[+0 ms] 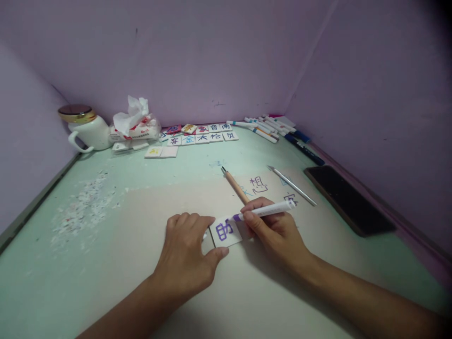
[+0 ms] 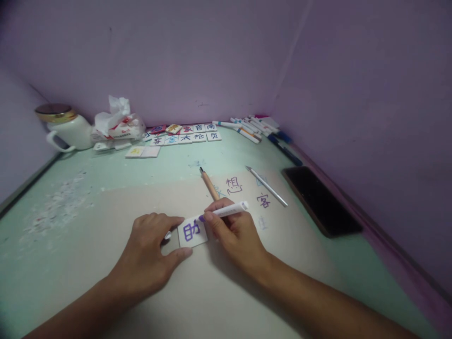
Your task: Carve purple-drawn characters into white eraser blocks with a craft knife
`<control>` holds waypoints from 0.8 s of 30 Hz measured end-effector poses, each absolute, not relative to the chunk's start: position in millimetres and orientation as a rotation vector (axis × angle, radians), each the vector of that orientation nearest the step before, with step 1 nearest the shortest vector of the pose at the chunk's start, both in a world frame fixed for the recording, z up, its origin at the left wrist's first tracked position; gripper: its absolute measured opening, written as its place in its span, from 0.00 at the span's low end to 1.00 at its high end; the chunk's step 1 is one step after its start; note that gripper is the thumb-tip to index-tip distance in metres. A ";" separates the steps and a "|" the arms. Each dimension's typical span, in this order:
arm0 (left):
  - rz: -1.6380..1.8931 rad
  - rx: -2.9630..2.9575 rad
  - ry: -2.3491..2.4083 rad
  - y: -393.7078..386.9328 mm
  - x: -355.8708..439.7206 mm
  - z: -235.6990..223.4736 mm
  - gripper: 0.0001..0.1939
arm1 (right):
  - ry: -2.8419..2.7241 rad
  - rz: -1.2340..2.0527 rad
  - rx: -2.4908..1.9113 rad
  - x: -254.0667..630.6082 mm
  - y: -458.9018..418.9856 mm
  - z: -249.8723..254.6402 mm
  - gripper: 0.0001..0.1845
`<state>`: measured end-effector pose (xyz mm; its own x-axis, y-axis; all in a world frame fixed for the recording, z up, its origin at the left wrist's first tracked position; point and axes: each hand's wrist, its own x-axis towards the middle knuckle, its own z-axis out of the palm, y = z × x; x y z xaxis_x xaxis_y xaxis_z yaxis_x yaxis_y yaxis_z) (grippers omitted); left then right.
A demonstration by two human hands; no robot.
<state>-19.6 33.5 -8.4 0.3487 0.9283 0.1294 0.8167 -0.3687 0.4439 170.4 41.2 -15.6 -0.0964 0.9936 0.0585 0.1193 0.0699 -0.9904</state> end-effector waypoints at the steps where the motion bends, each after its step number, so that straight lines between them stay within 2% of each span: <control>1: 0.522 2.313 1.549 33.7 -19.6 -8.5 0.18 | -1.402 1.167 -1.205 170.4 41.5 -15.6 0.09; 24: 0.536 2.310 1.549 34.3 -18.5 -7.1 0.17 | -1.370 1.177 -1.235 170.6 39.8 -13.9 0.10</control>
